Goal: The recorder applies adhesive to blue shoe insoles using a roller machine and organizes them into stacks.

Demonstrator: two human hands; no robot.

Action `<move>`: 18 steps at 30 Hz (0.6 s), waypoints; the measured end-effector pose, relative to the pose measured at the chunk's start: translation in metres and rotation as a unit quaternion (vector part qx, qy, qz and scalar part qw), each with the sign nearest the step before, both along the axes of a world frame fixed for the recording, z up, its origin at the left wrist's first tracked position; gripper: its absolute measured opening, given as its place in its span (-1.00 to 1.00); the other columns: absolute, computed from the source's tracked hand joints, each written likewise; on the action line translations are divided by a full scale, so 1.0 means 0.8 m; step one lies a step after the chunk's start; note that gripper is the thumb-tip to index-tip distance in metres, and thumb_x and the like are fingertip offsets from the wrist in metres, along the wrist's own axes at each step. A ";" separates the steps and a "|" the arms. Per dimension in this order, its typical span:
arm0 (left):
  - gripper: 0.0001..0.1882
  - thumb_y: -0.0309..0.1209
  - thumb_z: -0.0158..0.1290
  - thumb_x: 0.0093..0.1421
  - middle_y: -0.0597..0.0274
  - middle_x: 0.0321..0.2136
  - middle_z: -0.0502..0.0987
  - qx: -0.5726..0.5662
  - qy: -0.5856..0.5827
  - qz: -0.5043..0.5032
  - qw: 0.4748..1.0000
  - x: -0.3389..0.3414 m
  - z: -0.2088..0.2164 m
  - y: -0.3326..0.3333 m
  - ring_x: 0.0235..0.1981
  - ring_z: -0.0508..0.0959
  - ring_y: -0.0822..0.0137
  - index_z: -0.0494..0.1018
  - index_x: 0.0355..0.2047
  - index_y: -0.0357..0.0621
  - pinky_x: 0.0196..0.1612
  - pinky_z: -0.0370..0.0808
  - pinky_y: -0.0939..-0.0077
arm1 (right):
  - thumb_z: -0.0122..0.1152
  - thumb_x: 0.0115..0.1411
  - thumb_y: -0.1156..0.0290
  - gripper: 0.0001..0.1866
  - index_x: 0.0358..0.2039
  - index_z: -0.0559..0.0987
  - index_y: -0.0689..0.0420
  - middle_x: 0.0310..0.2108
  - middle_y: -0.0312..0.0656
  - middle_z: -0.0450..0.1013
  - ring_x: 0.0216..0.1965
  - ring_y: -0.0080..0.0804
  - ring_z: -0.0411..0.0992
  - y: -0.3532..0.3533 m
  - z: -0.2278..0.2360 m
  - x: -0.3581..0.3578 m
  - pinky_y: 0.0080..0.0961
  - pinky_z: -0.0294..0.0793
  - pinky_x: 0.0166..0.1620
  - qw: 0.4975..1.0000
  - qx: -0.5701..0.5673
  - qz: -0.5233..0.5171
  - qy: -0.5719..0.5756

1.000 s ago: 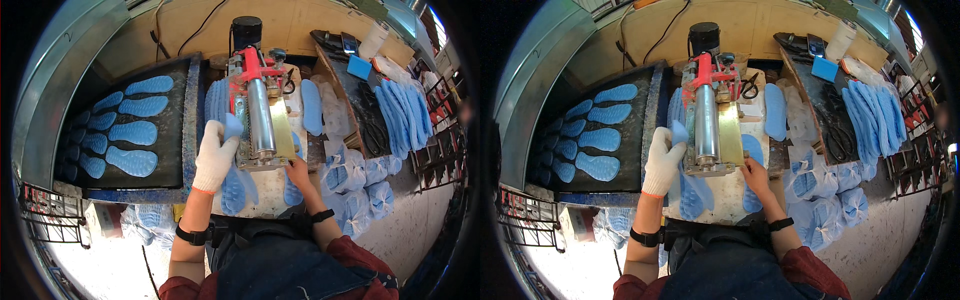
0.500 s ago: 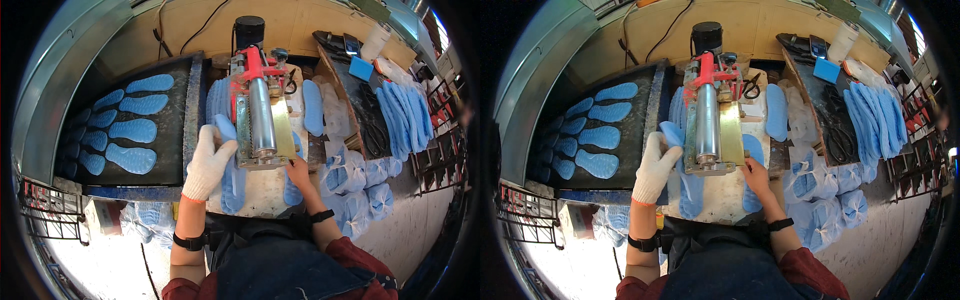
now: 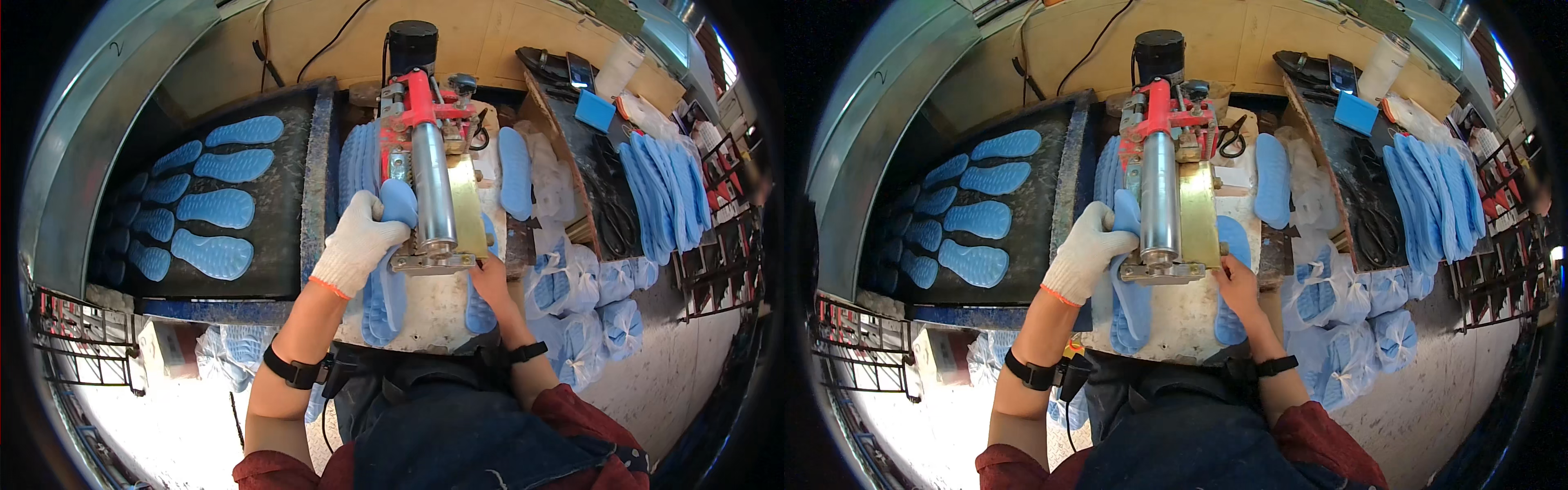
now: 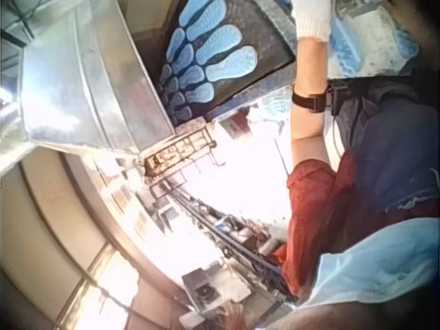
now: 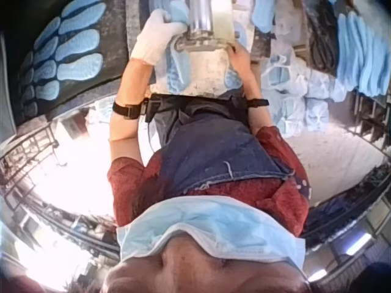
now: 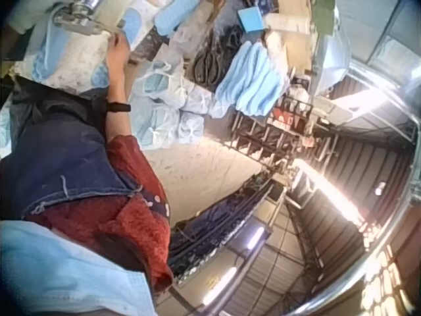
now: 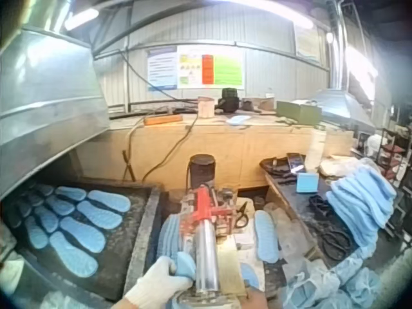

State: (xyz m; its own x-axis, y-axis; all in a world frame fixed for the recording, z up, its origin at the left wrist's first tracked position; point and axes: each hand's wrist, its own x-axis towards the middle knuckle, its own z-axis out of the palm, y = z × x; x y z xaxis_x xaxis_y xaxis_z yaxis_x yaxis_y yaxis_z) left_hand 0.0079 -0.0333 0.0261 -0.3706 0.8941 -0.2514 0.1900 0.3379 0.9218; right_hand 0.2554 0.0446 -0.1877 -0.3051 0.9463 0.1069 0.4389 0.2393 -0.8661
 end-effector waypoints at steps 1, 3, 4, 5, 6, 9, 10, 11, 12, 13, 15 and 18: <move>-0.69 -0.42 0.20 -0.06 0.34 -0.51 0.31 0.004 0.012 0.005 1.000 0.001 -0.003 0.000 -0.46 0.32 0.50 0.33 -0.35 -0.22 -0.41 0.32 0.58 | 0.30 0.15 0.45 -0.80 -0.20 0.57 0.17 -0.48 -0.11 0.50 -0.51 -0.40 0.42 0.000 0.000 0.000 -0.43 0.40 -0.40 1.000 0.026 0.011 0.011; -0.74 -0.45 0.15 -0.03 0.33 -0.50 0.32 0.023 0.015 0.009 1.000 0.000 -0.010 0.003 -0.45 0.34 0.50 0.34 -0.35 -0.22 -0.41 0.33 0.59 | 0.30 0.15 0.45 -0.80 -0.20 0.58 0.17 -0.49 -0.11 0.49 -0.51 -0.40 0.42 0.000 0.001 0.000 -0.42 0.40 -0.40 0.999 0.048 0.003 0.014; -0.76 -0.46 0.13 -0.02 0.33 -0.49 0.33 0.027 -0.002 0.008 1.000 -0.001 -0.014 0.003 -0.45 0.34 0.50 0.35 -0.35 -0.23 -0.40 0.33 0.59 | 0.30 0.15 0.45 -0.80 -0.20 0.58 0.16 -0.49 -0.12 0.49 -0.51 -0.40 0.42 -0.001 0.003 0.001 -0.43 0.40 -0.40 0.999 0.049 0.003 0.014; -0.77 -0.48 0.11 -0.01 0.32 -0.49 0.35 0.036 -0.026 0.006 0.999 -0.004 -0.017 0.004 -0.45 0.35 0.50 0.35 -0.34 -0.24 -0.40 0.34 0.59 | 0.30 0.16 0.44 -0.80 -0.20 0.58 0.16 -0.49 -0.12 0.49 -0.51 -0.40 0.42 -0.001 0.004 0.001 -0.43 0.40 -0.40 0.999 0.050 0.004 0.011; -0.79 -0.50 0.09 0.00 0.32 -0.48 0.36 0.034 -0.043 0.012 0.998 -0.007 -0.021 0.003 -0.45 0.35 0.49 0.36 -0.33 -0.24 -0.40 0.34 0.59 | 0.30 0.16 0.44 -0.80 -0.19 0.58 0.16 -0.50 -0.12 0.49 -0.51 -0.40 0.41 -0.001 0.006 0.001 -0.43 0.41 -0.40 0.999 0.052 0.007 0.008; -0.81 -0.55 0.02 0.03 0.29 -0.44 0.41 0.064 -0.151 0.013 0.986 -0.016 -0.029 0.002 -0.46 0.40 0.48 0.38 -0.29 -0.27 -0.40 0.39 0.59 | 0.28 0.17 0.45 -0.79 -0.17 0.58 0.16 -0.51 -0.14 0.48 -0.52 -0.42 0.39 -0.003 0.011 0.001 -0.47 0.40 -0.40 1.000 0.005 0.010 0.017; -0.80 -0.56 0.01 0.04 0.28 -0.43 0.42 0.066 -0.187 0.019 0.980 -0.016 -0.031 0.001 -0.46 0.41 0.48 0.39 -0.28 -0.28 -0.40 0.40 0.58 | 0.27 0.18 0.45 -0.80 -0.16 0.58 0.15 -0.51 -0.15 0.47 -0.52 -0.44 0.39 -0.003 0.012 0.001 -0.47 0.40 -0.40 1.000 0.007 0.012 0.003; -0.79 -0.57 -0.01 0.04 0.26 -0.42 0.44 0.076 -0.233 0.040 0.969 -0.016 -0.033 0.000 -0.45 0.44 0.45 0.39 -0.25 -0.30 -0.38 0.43 0.56 | 0.27 0.18 0.45 -0.80 -0.16 0.58 0.15 -0.52 -0.16 0.47 -0.52 -0.46 0.38 -0.003 0.011 0.001 -0.48 0.39 -0.40 1.000 0.009 0.011 -0.005; -0.77 -0.59 -0.03 0.05 0.23 -0.40 0.45 0.085 -0.276 0.059 0.956 -0.013 -0.035 -0.001 -0.43 0.47 0.42 0.39 -0.23 -0.31 -0.36 0.47 0.53 | 0.26 0.19 0.46 -0.80 -0.16 0.58 0.15 -0.52 -0.16 0.46 -0.52 -0.47 0.38 -0.003 0.011 0.002 -0.49 0.39 -0.40 1.000 0.015 0.004 -0.013; -0.75 -0.60 -0.04 0.05 0.20 -0.38 0.46 0.088 -0.316 0.077 0.942 -0.009 -0.037 -0.001 -0.42 0.50 0.39 0.39 -0.20 -0.33 -0.34 0.50 0.51 | 0.25 0.20 0.46 -0.80 -0.15 0.58 0.15 -0.51 -0.18 0.47 -0.51 -0.49 0.38 -0.002 0.010 0.002 -0.50 0.39 -0.40 1.000 0.010 0.016 0.003; -0.75 -0.65 -0.05 0.05 0.19 -0.38 0.48 0.137 -0.403 0.102 0.899 0.000 -0.043 -0.004 -0.39 0.53 0.36 0.39 -0.21 -0.31 -0.33 0.54 0.44 | 0.23 0.21 0.46 -0.81 -0.15 0.58 0.16 -0.50 -0.23 0.48 -0.48 -0.53 0.38 0.001 0.010 0.004 -0.52 0.38 -0.38 0.999 0.006 0.028 0.033; -0.71 -0.69 -0.06 0.06 0.14 -0.31 0.51 0.188 -0.472 0.143 0.849 0.008 -0.053 -0.017 -0.33 0.57 0.29 0.40 -0.16 -0.31 -0.23 0.60 0.35 | 0.21 0.25 0.43 -0.79 -0.12 0.58 0.19 -0.40 -0.30 0.54 -0.39 -0.56 0.42 0.001 0.021 0.010 -0.55 0.41 -0.29 0.982 -0.165 0.033 0.088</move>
